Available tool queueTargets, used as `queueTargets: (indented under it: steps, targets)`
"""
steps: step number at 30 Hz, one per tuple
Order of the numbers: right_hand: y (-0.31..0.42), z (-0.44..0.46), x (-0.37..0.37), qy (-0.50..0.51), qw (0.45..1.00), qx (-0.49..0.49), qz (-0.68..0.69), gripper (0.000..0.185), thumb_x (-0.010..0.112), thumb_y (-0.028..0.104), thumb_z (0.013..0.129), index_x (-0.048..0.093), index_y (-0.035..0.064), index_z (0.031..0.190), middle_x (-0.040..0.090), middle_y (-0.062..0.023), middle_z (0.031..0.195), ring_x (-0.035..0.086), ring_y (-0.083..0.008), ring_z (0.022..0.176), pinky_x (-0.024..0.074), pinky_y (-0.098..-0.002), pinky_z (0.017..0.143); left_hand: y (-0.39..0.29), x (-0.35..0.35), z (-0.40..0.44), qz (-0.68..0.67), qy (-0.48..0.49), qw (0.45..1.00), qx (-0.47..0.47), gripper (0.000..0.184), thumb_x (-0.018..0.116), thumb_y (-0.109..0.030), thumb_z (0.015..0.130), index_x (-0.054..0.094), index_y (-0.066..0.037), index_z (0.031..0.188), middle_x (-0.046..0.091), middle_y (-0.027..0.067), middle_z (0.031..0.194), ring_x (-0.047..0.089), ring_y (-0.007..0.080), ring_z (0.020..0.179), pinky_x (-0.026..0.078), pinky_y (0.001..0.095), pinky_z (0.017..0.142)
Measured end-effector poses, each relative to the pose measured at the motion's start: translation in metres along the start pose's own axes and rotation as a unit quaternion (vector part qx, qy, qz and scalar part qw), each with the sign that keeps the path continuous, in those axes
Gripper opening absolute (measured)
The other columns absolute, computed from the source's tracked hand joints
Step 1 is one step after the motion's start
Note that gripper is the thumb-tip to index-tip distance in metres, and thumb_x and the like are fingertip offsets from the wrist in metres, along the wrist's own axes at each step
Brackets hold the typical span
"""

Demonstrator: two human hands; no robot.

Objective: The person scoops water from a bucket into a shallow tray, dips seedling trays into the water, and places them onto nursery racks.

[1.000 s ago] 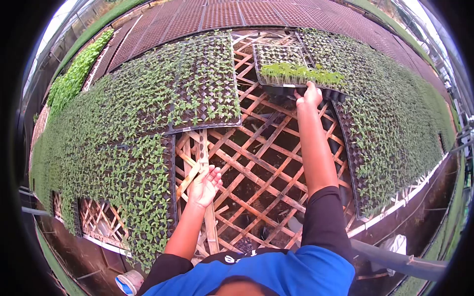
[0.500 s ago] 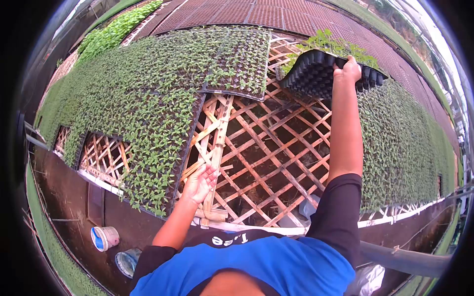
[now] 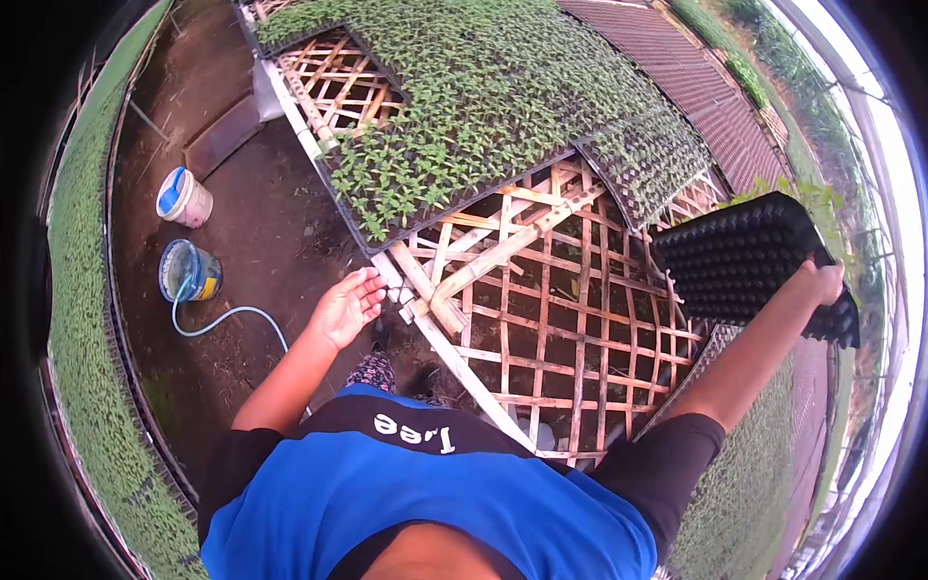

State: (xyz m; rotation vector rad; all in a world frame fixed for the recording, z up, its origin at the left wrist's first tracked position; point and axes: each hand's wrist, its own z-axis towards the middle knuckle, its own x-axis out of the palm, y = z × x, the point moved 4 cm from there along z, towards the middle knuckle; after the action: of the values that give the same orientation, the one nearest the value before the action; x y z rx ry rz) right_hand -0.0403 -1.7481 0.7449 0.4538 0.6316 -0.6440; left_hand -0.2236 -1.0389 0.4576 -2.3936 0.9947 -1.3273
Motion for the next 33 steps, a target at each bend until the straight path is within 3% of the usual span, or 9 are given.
queueTargets:
  steps: [3,5,7,15,18,22,26,28,33]
  targets:
    - [0.044,-0.013,-0.039,-0.047,0.984,-0.063,0.162,0.037,0.059,0.024,0.071,0.05,-0.0019,0.096,0.054,-0.0126,0.088,0.055,-0.0245,0.08,0.0468,-0.0365,0.067,-0.002,-0.023,-0.009,-0.019,-0.012,1.0,0.014,0.018,0.051,-0.023,0.079,0.053,-0.011,0.092,0.058,0.0019,0.086,0.053,0.0109,0.076,0.042,0.026,0.066]
    - [0.079,-0.042,-0.073,-0.035,0.86,0.029,0.508,0.038,0.059,0.025,0.071,0.05,-0.0017,0.096,0.055,-0.0124,0.088,0.055,-0.0244,0.08,0.0467,-0.0364,0.067,0.0,-0.033,-0.009,-0.032,-0.022,0.999,-0.004,0.017,0.051,-0.025,0.079,0.053,-0.013,0.091,0.058,0.0008,0.086,0.053,0.0105,0.077,0.039,0.0266,0.066]
    - [0.117,-0.081,-0.113,-0.023,0.766,0.056,0.64,0.038,0.059,0.025,0.071,0.05,-0.0015,0.096,0.055,-0.0123,0.088,0.055,-0.0243,0.08,0.0466,-0.0363,0.067,0.008,-0.05,0.0,-0.036,-0.02,0.999,-0.025,0.017,0.052,-0.027,0.078,0.053,-0.014,0.089,0.057,0.0,0.086,0.051,0.0099,0.074,0.038,0.0267,0.066]
    - [0.251,-0.205,-0.269,0.02,0.677,-0.028,0.735,0.038,0.059,0.026,0.071,0.05,-0.0008,0.097,0.055,-0.0116,0.087,0.055,-0.0239,0.08,0.0461,-0.0359,0.068,0.005,-0.118,0.042,-0.006,0.029,0.989,-0.144,0.015,0.054,-0.027,0.075,0.054,-0.012,0.078,0.053,0.0009,0.077,0.049,0.0145,0.071,0.037,0.0351,0.065]
    - [0.302,-0.245,-0.321,0.036,0.651,-0.058,0.756,0.038,0.059,0.026,0.071,0.05,-0.0005,0.097,0.055,-0.0113,0.087,0.054,-0.0238,0.08,0.046,-0.0357,0.068,-0.038,-0.148,0.027,-0.038,0.073,0.986,-0.142,0.031,0.047,-0.038,0.08,0.05,-0.01,0.091,0.051,0.0067,0.092,0.051,0.0221,0.08,0.039,0.0414,0.07]
    - [0.37,-0.289,-0.375,0.07,0.615,-0.096,0.779,0.039,0.059,0.027,0.071,0.05,-0.0001,0.097,0.055,-0.011,0.087,0.054,-0.0236,0.08,0.0458,-0.0356,0.068,-0.128,-0.194,-0.003,-0.161,0.18,0.968,-0.063,0.047,0.032,-0.049,0.083,0.044,-0.009,0.105,0.048,0.0129,0.108,0.049,0.0319,0.097,0.036,0.0492,0.079]
    - [0.449,-0.328,-0.409,0.129,0.567,-0.129,0.803,0.039,0.059,0.027,0.071,0.05,0.0002,0.098,0.056,-0.0106,0.087,0.054,-0.0234,0.08,0.0456,-0.0354,0.068,-0.246,-0.254,-0.053,-0.269,0.286,0.912,0.12,0.056,0.027,-0.054,0.081,0.047,-0.007,0.106,0.052,0.0126,0.106,0.051,0.029,0.095,0.038,0.046,0.082]
    - [0.494,-0.35,-0.416,0.164,0.539,-0.14,0.814,0.039,0.059,0.028,0.071,0.05,0.0004,0.098,0.056,-0.0105,0.087,0.054,-0.0233,0.08,0.0455,-0.0353,0.068,-0.294,-0.288,-0.091,-0.277,0.32,0.876,0.23,0.059,0.034,-0.057,0.078,0.049,-0.006,0.104,0.054,0.0112,0.102,0.052,0.0266,0.093,0.039,0.0449,0.08]
    - [0.626,-0.412,-0.408,0.295,0.468,-0.179,0.814,0.039,0.059,0.028,0.071,0.05,0.0009,0.098,0.056,-0.0101,0.086,0.054,-0.0231,0.08,0.0452,-0.035,0.068,-0.345,-0.397,-0.108,-0.316,0.223,0.853,0.35,0.055,0.041,-0.055,0.076,0.051,-0.008,0.105,0.056,0.0078,0.102,0.054,0.0214,0.09,0.042,0.0385,0.08]
